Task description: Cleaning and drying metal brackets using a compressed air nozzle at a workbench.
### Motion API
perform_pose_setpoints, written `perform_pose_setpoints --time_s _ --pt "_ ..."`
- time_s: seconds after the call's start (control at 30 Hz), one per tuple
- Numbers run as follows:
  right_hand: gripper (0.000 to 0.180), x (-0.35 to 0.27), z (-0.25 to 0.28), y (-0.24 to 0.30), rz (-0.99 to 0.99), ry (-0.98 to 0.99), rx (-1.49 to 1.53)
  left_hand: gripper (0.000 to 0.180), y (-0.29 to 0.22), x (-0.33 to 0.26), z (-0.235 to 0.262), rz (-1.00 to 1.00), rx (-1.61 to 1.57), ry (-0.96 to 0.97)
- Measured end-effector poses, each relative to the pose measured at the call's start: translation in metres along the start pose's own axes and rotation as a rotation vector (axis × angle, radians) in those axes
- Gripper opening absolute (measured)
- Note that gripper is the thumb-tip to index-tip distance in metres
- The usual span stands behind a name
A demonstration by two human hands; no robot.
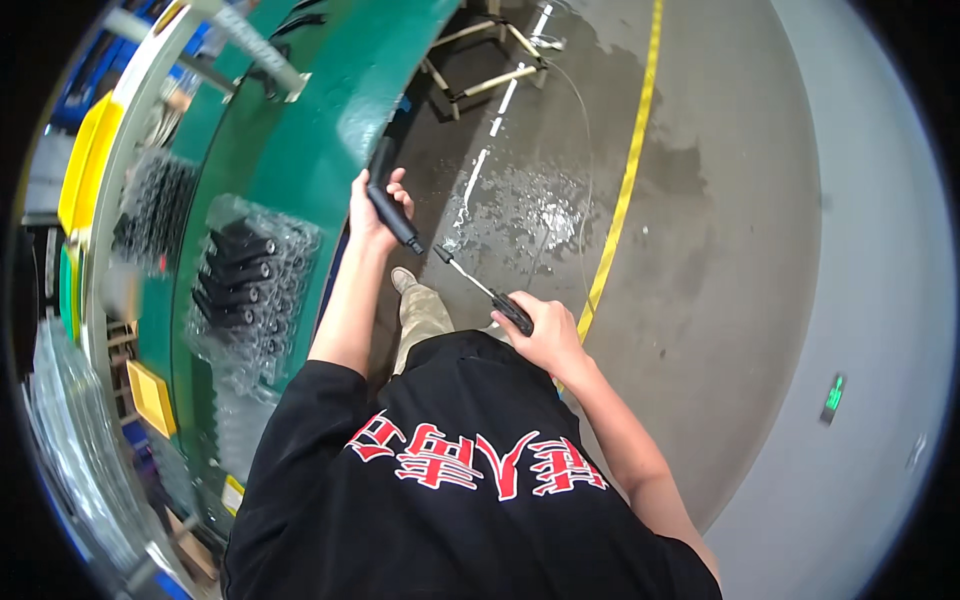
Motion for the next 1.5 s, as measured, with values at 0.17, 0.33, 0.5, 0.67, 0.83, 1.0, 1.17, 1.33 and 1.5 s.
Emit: perform_pose_setpoints --time_s 0.17,0.33,0.5,0.67,0.83,1.0,1.17,1.33,1.5 --pt "0.022 -0.011 -0.004 -0.023 -0.064 -0.005 0.007 0.045 0.008 -0.002 -0.006 -0.045 0.171 0.142" --pt "0.021 -0.005 -0.013 -0.019 -0.072 -0.017 0.044 0.045 0.020 -0.025 -0.012 0.010 0.236 0.197" --pt "0.021 0.019 -0.013 -0.013 -0.105 0.000 0.067 0.048 0.020 -0.039 -0.004 0.038 0.220 0.221" --pt "0.023 0.045 -0.012 -0.010 -0.117 0.008 0.049 0.050 0.028 -0.051 0.012 0.092 0.315 0.280" --pt "0.024 0.080 -0.012 -0.015 -0.166 0.016 0.029 0.053 0.043 -0.065 0.021 0.134 0.311 0.355" --pt "0.024 0.091 -0.009 -0.027 -0.191 -0.023 0.034 0.046 0.043 -0.071 0.022 0.170 0.344 0.404" --pt "0.022 0.064 -0.015 -0.024 -0.145 0.039 0.089 0.028 0.024 -0.063 0.030 -0.073 0.984 0.344" --pt "0.021 0.021 -0.025 -0.028 -0.083 0.088 0.161 0.016 0.002 -0.065 0.019 -0.273 1.319 0.250" --pt "0.019 -0.003 -0.032 -0.025 0.002 0.067 0.207 0.016 -0.005 -0.060 0.015 -0.320 1.258 0.201"
Point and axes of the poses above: each hand's wrist, its own x-axis towards the middle knuckle, its own z-axis out of the back of the hand, y = z × x, the point moved 8 cm from there along x, towards the middle knuckle, and after that the axes turned 8 degrees about -z, right-handed, at the moved point
